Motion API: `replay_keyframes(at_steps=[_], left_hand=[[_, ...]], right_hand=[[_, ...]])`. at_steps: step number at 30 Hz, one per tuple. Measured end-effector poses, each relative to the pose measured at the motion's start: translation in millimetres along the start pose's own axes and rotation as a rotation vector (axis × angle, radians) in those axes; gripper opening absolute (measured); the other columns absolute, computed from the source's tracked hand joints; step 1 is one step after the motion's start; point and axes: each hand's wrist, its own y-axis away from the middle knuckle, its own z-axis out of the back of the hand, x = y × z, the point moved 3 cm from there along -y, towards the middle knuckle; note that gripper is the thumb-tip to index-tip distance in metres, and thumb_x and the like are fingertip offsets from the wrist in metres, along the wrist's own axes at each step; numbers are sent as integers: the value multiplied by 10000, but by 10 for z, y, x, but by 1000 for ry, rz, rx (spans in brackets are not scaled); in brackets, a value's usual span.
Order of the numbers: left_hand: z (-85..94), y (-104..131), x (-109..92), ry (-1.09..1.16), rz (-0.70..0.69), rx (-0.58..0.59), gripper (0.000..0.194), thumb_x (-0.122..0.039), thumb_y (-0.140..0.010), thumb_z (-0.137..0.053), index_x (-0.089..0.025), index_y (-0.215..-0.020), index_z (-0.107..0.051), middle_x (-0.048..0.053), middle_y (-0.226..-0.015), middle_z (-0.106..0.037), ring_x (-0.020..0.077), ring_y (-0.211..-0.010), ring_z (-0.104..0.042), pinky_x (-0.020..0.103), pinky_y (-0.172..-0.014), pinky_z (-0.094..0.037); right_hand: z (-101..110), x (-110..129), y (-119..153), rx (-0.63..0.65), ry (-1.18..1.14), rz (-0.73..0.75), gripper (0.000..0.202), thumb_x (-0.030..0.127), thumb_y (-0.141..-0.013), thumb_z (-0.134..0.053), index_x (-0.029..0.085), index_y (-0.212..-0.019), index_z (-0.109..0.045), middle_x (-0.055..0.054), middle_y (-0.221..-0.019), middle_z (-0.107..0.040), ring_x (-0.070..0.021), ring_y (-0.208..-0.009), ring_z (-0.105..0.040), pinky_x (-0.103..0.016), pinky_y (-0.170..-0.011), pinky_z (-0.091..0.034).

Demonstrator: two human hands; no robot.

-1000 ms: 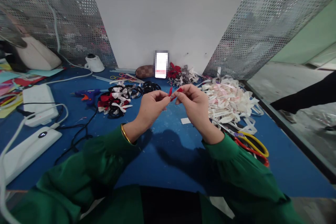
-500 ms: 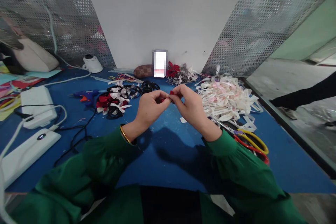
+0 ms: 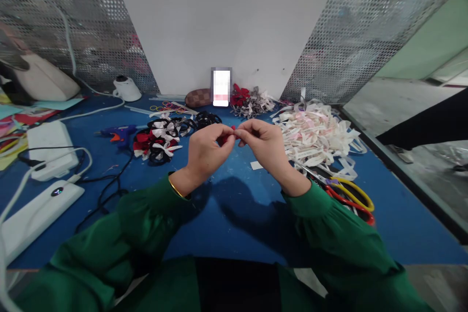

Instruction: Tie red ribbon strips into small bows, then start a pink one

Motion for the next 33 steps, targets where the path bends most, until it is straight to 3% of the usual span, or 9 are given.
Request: replay_keyframes(at_steps=[6, 12, 19, 24, 33], left_hand=[[6, 9, 6, -24, -19, -2, 126, -189, -831, -629, -220, -849, -750, 41, -827, -736, 181, -738, -636, 294, -758, -451], [13, 1, 32, -49, -35, -27, 118, -220, -849, -631, -202, -846, -748, 37, -803, -740, 169, -719, -654, 279, -724, -482], [15, -23, 19, -17, -15, -47, 87, -185, -806, -646, -187, -786, -731, 0, -754, -746, 134, -651, -656, 242, -659, -507], [1, -22, 18, 20, 43, -21, 89, -197, -811, -647, -184, -773, -726, -1, -732, -742, 133, -634, -657, 241, -634, -511], [-6, -13, 10, -2, -3, 17, 141, -150, -796, -615, -172, -866, -736, 38, -845, -764, 168, -742, -695, 285, -720, -542]], right_hand=[[41, 7, -2, 29, 238, 155, 111, 291, -878, -656, 228, -799, -702, -6, -713, -656, -158, -690, -607, -293, -654, -441], [39, 19, -4, 73, 295, 142, 82, 223, -870, -626, 207, -875, -706, -27, -787, -684, -158, -715, -615, -291, -668, -458], [25, 62, 11, 44, 421, 270, 110, 128, -842, -595, 173, -855, -695, -19, -776, -653, -128, -686, -589, -248, -637, -438], [-14, 71, 56, -2, 600, 349, 161, 155, -895, -540, 173, -898, -701, -42, -826, -638, -143, -709, -580, -264, -651, -420], [32, 94, 7, 2, 440, 284, 144, 91, -778, -546, 182, -790, -657, -4, -730, -593, -128, -668, -547, -251, -629, -405]])
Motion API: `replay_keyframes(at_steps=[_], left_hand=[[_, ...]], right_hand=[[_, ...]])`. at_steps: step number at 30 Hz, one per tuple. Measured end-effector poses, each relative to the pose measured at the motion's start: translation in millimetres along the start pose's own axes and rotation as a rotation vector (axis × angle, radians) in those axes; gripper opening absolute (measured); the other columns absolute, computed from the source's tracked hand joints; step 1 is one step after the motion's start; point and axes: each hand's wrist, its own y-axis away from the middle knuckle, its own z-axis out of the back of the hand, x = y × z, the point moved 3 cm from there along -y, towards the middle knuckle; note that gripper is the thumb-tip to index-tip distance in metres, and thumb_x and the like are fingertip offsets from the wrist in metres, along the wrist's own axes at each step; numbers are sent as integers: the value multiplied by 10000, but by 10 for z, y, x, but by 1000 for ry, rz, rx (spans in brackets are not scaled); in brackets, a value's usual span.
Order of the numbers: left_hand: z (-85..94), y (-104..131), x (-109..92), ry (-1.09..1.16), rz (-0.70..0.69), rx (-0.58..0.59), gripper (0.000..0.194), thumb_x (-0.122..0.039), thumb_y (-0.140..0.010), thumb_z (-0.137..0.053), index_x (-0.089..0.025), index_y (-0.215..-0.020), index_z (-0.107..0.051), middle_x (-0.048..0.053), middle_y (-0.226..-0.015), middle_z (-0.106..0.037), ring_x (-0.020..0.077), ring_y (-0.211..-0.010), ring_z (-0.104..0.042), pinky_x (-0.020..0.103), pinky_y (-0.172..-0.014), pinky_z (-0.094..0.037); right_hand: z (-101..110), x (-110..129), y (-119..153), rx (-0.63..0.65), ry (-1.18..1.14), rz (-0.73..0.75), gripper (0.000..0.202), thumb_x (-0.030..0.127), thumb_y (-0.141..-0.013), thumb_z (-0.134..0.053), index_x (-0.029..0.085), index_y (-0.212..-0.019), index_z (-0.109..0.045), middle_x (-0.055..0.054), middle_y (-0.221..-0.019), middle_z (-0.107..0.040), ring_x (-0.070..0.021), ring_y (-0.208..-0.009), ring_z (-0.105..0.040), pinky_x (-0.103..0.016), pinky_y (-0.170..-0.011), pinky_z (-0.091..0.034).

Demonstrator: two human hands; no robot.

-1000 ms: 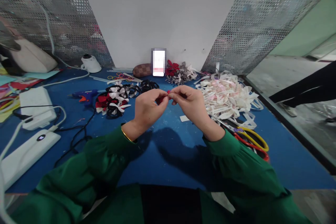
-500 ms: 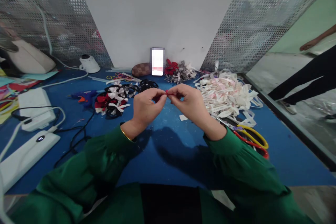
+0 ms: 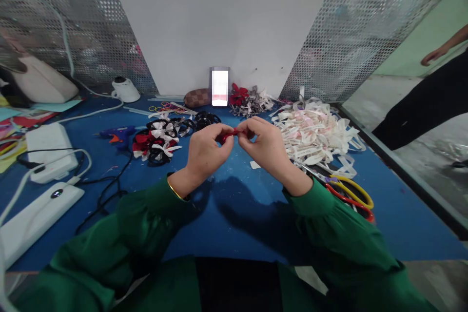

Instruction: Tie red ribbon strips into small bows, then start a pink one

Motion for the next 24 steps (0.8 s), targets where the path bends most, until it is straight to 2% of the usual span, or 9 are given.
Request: replay_keyframes(at_steps=[3, 8, 13, 18, 22, 24], left_hand=[[8, -3, -12, -18, -19, -3, 152, -144, -804, -610, -175, -872, -742, 40, -862, -768, 175, -772, -701, 289, -733, -541], [12, -10, -17, -2, 15, 9, 125, -155, -803, -632, -176, -835, -751, 30, -812, -765, 164, -714, -694, 282, -698, -538], [28, -16, -34, 25, -19, 13, 165, -147, -825, -616, -197, -881, -763, 21, -876, -774, 162, -784, -706, 281, -753, -549], [37, -38, -27, 125, 30, 31, 148, -147, -829, -636, -203, -872, -767, 14, -873, -776, 158, -787, -706, 271, -736, -551], [49, -42, -39, 209, 51, 49, 138, -155, -829, -649, -194, -942, -718, 12, -879, -748, 143, -769, -686, 258, -721, -546], [65, -42, -50, 221, 38, 33, 115, -155, -819, -660, -194, -927, -674, -6, -828, -704, 127, -728, -651, 242, -689, -531]], right_hand=[[-10, -16, -13, 49, -135, -94, 119, 99, -751, -554, 183, -756, -639, 16, -681, -582, -115, -630, -522, -241, -601, -395], [-40, -72, -11, 57, -275, -231, 102, 136, -747, -550, 172, -753, -645, 18, -651, -591, -106, -587, -499, -247, -567, -380], [-80, -128, -17, 214, -522, -376, 66, 157, -697, -571, 169, -707, -636, 38, -590, -559, -97, -539, -494, -246, -537, -368], [-51, -145, -32, 187, -817, -568, 38, 177, -687, -658, 146, -707, -669, 45, -549, -563, -76, -515, -491, -231, -557, -400], [-86, -157, -7, 373, -1154, -802, 93, 179, -682, -727, 122, -740, -683, 44, -555, -556, -60, -490, -477, -226, -551, -435], [-100, -169, 4, 414, -1281, -876, 100, 182, -696, -740, 116, -736, -677, 40, -592, -566, -49, -488, -477, -223, -555, -459]])
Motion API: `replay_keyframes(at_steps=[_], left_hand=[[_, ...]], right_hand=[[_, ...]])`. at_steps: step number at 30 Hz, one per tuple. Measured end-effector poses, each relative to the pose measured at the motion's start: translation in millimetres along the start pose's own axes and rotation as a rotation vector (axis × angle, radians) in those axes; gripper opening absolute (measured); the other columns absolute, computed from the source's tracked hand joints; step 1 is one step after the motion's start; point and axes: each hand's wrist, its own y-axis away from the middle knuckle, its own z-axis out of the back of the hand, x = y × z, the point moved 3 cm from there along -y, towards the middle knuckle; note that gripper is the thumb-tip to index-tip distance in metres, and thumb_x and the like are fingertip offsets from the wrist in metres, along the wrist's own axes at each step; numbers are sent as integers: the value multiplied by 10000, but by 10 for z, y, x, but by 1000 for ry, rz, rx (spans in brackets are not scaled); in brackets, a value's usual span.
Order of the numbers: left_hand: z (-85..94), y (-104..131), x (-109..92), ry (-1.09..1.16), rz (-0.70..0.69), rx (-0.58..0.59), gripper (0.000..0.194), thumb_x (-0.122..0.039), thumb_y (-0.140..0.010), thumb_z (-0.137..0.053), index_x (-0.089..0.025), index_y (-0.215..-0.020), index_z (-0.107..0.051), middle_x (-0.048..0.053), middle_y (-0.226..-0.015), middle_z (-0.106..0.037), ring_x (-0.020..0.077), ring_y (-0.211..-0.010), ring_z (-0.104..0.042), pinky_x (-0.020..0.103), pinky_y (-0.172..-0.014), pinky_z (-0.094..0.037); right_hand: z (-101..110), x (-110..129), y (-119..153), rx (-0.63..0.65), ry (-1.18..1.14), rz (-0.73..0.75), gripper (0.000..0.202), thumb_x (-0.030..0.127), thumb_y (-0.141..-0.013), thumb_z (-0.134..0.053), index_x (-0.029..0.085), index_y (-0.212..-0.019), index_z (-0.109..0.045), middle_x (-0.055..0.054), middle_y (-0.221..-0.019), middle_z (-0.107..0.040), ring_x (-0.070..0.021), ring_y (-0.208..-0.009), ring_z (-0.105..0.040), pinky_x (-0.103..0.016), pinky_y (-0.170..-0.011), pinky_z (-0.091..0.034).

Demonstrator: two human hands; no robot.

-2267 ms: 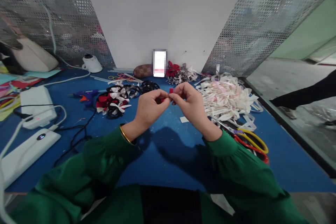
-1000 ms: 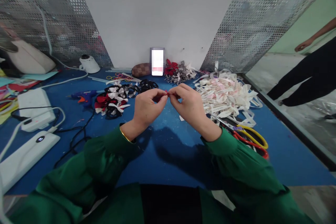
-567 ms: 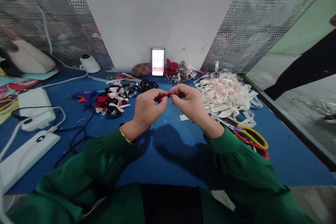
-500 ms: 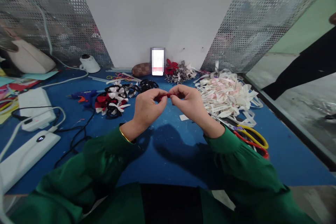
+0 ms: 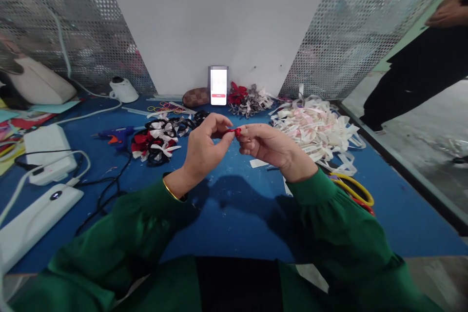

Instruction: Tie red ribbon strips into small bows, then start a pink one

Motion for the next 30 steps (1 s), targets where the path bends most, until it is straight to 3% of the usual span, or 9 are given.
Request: replay_keyframes(at_steps=[4, 9, 17, 24, 30], left_hand=[[7, -14, -6, 12, -19, 15, 68, -130, -828, -633, -197, -838, -643, -23, -771, -656, 111, -707, -612, 227, -686, -511], [-1, -32, 33, 88, 69, 31, 31, -193, -832, -660, -191, -861, -671, 2, -803, -694, 128, -712, -638, 245, -683, -524], [-2, -28, 24, 78, 45, 51, 109, -266, -827, -711, -189, -854, -638, -7, -784, -662, 125, -714, -628, 241, -692, -514], [-26, -37, 38, 211, 115, 95, 203, -346, -962, -542, -198, -824, -566, -18, -692, -594, 122, -650, -584, 254, -655, -474], [-50, -33, 77, 155, 132, 120, 220, -385, -894, -652, -202, -812, -564, -25, -694, -573, 115, -625, -559, 249, -615, -445]], right_hand=[[30, -39, -28, -5, -92, -15, 109, 174, -712, -752, 110, -777, -691, 28, -665, -609, -46, -516, -532, -215, -579, -502], [41, -47, -51, -57, -72, 95, 134, 168, -682, -799, 124, -766, -704, 39, -639, -614, -36, -500, -530, -186, -554, -489], [-23, -15, 1, -153, 9, 152, 172, 204, -649, -823, 129, -756, -712, 30, -624, -636, -50, -520, -560, -183, -532, -470], [-4, -18, -6, -152, 35, 189, 178, 215, -655, -823, 113, -749, -712, 24, -604, -626, -48, -509, -550, -190, -541, -458], [-35, -27, 9, -157, 63, 182, 179, 242, -652, -818, 132, -735, -705, 31, -615, -615, -52, -522, -535, -197, -530, -444]])
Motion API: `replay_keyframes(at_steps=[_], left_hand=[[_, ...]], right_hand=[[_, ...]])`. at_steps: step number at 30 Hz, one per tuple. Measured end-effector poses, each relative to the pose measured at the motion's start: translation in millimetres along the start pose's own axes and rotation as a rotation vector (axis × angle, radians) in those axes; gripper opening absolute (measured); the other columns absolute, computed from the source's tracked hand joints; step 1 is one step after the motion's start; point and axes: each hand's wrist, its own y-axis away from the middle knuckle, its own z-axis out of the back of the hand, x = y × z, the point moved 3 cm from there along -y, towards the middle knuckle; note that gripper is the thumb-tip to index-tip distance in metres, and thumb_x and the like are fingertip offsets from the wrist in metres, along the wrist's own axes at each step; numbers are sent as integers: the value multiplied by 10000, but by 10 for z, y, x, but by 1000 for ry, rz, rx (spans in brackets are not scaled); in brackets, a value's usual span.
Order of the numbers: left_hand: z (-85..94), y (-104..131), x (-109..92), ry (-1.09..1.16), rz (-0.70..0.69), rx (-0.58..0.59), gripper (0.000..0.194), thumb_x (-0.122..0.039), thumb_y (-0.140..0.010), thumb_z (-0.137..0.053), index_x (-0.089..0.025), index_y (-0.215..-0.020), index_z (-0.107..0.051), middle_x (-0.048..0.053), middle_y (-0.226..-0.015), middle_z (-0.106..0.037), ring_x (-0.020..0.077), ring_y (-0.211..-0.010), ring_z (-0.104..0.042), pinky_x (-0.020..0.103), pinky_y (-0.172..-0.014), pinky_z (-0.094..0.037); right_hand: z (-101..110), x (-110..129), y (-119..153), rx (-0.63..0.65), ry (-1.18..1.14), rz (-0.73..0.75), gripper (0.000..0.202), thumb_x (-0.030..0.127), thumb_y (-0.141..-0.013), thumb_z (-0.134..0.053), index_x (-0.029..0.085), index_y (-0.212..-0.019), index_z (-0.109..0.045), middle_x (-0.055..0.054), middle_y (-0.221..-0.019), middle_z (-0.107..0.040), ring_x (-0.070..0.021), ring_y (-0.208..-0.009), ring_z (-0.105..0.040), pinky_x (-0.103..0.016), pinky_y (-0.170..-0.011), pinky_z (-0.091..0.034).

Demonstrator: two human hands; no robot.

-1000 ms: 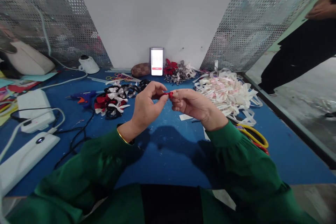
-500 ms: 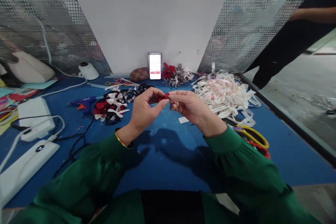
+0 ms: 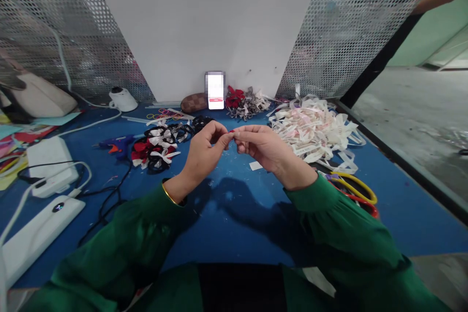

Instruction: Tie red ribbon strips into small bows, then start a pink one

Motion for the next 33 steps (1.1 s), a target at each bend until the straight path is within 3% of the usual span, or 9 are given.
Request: replay_keyframes(at_steps=[3, 8, 18, 23, 30, 33], left_hand=[[-11, 16, -16, 16, -24, -3, 207, -355, -951, -569, -210, -808, -534, -39, -674, -543, 101, -598, -540, 238, -599, -449], [-33, 60, -51, 95, -8, -21, 200, -363, -972, -531, -225, -831, -499, -53, -625, -553, 99, -537, -541, 235, -551, -465], [57, 28, -57, 239, 30, -174, 190, -367, -960, -551, -241, -835, -483, -58, -577, -553, 103, -448, -523, 234, -428, -445], [49, -6, 34, 363, 140, -230, 188, -352, -942, -558, -241, -818, -470, -62, -558, -520, 104, -446, -502, 215, -392, -415], [6, -35, 45, 383, 171, -80, 197, -344, -905, -613, -226, -800, -496, -66, -519, -544, 98, -410, -502, 214, -405, -427], [-13, -20, 40, 405, 195, -61, 231, -383, -898, -630, -218, -790, -509, -60, -517, -546, 99, -427, -504, 213, -417, -432]], right_hand=[[-25, 18, 23, -20, 81, 57, 202, 295, -668, -811, 141, -677, -680, 34, -595, -603, -57, -507, -524, -213, -531, -442], [-61, 77, 76, -96, 285, 281, 186, 306, -714, -764, 164, -663, -654, 29, -577, -613, -92, -514, -557, -251, -550, -448], [-152, 166, 215, -184, 631, 541, 142, 243, -840, -636, 192, -708, -627, 29, -547, -595, -114, -541, -520, -271, -568, -384], [-156, 111, 180, -155, 624, 536, 157, 257, -847, -624, 197, -702, -609, 39, -547, -572, -111, -537, -503, -263, -553, -377], [-167, 16, 89, -31, 451, 364, 181, 356, -827, -665, 180, -790, -649, 3, -684, -669, -125, -610, -629, -270, -621, -473], [-152, 19, 83, -85, 451, 374, 200, 349, -804, -695, 172, -725, -646, 13, -615, -636, -115, -556, -604, -258, -580, -454]])
